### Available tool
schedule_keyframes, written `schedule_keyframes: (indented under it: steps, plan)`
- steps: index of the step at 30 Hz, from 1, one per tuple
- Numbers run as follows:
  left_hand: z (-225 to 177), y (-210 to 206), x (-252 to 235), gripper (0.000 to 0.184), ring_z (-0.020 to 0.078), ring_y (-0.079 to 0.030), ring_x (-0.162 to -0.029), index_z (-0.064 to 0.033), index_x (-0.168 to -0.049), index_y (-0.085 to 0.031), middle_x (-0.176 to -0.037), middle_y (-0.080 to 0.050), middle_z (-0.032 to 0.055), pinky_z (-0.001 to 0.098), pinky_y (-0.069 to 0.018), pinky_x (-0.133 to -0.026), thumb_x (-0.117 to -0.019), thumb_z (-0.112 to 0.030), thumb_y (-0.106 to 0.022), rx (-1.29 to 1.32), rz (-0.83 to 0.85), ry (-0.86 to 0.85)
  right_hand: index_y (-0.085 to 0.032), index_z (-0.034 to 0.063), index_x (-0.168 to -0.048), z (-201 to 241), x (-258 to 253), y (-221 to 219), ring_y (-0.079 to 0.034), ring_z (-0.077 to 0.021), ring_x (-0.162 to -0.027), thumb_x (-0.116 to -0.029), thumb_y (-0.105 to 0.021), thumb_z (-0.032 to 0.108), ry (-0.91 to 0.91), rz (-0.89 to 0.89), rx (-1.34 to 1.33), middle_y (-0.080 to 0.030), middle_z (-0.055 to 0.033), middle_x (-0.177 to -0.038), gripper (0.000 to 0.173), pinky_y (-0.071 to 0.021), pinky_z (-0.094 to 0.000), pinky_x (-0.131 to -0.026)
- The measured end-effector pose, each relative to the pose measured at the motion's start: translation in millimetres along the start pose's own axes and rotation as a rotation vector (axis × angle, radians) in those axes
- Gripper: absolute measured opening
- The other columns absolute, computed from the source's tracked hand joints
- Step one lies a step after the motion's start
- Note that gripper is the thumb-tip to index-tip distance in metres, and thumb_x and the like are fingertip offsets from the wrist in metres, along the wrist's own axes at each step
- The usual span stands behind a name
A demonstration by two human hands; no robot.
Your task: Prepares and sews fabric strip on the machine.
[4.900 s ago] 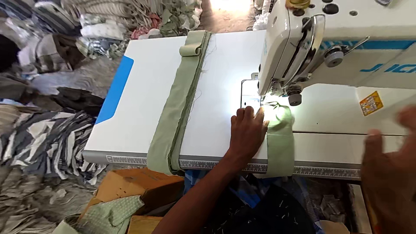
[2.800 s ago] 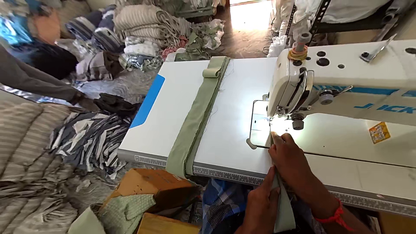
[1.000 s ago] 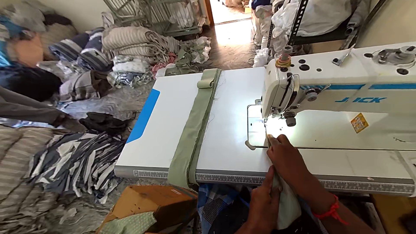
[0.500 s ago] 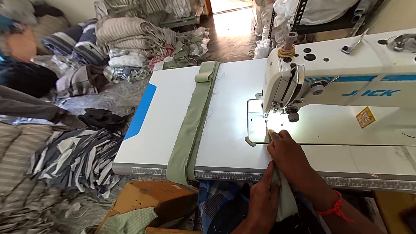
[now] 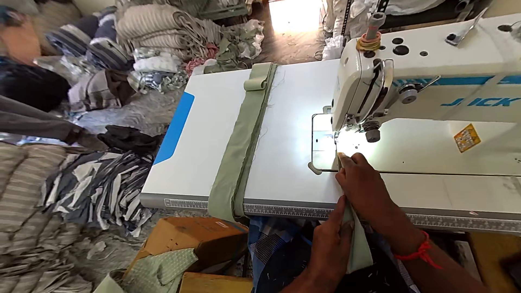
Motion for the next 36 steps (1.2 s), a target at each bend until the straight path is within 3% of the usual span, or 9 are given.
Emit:
schedule_keyframes:
  steps: [8, 11, 20, 36]
  plan:
    - [2, 0, 1, 0.053, 0.0119, -0.073, -0.097, -0.0107, -0.156, -0.042, -0.120, -0.072, 0.0084, 0.0304, -0.0601, -0.089, -0.1051, -0.013, -0.055, 0.053, 0.009, 0.024, -0.055, -0.0023, -0.144, 0, 1, -2, -0.066, -0.0332, -0.075, -0.1008, -0.061, 0.008, -0.002, -0.002, 0.015, -0.056, -0.0231, -0.116, 0.045, -0.0566, -0.0453, -0.058]
    - [1, -1, 2, 0.051, 0.0116, -0.072, -0.099, -0.0111, -0.156, -0.044, -0.121, -0.072, 0.0081, 0.0309, -0.0587, -0.090, -0.1055, -0.014, -0.054, 0.037, -0.012, 0.015, -0.059, -0.0029, -0.141, -2, -10, -8, -0.067, -0.0336, -0.079, -0.1011, -0.060, 0.008, -0.070, 0.019, 0.033, -0.059, -0.0227, -0.117, 0.041, -0.0573, -0.0468, -0.063]
    - [4, -4, 2, 0.052, 0.0118, -0.073, -0.095, -0.0111, -0.156, -0.044, -0.117, -0.073, 0.0084, 0.0305, -0.0602, -0.088, -0.1046, -0.012, -0.055, 0.068, -0.050, 0.011, -0.058, -0.0020, -0.142, -4, -11, -9, -0.067, -0.0335, -0.079, -0.1014, -0.059, 0.009, -0.077, 0.019, 0.023, -0.059, -0.0223, -0.115, 0.042, -0.0572, -0.0466, -0.063]
    - [4, -3, -2, 0.053, 0.0110, -0.072, -0.099, -0.0123, -0.156, -0.044, -0.124, -0.071, 0.0077, 0.0305, -0.0594, -0.091, -0.1046, -0.013, -0.055, 0.048, -0.036, 0.038, -0.059, -0.0026, -0.141, -5, -11, -9, -0.067, -0.0333, -0.079, -0.1008, -0.061, 0.009, -0.064, 0.013, 0.023, -0.060, -0.0221, -0.114, 0.042, -0.0576, -0.0461, -0.064]
Point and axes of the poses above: each hand's wrist, its own x-axis away from the middle knuckle, its own y-axis out of the back of the hand, z = x × y, the point moved 6 cm from there along -x, towards the middle knuckle
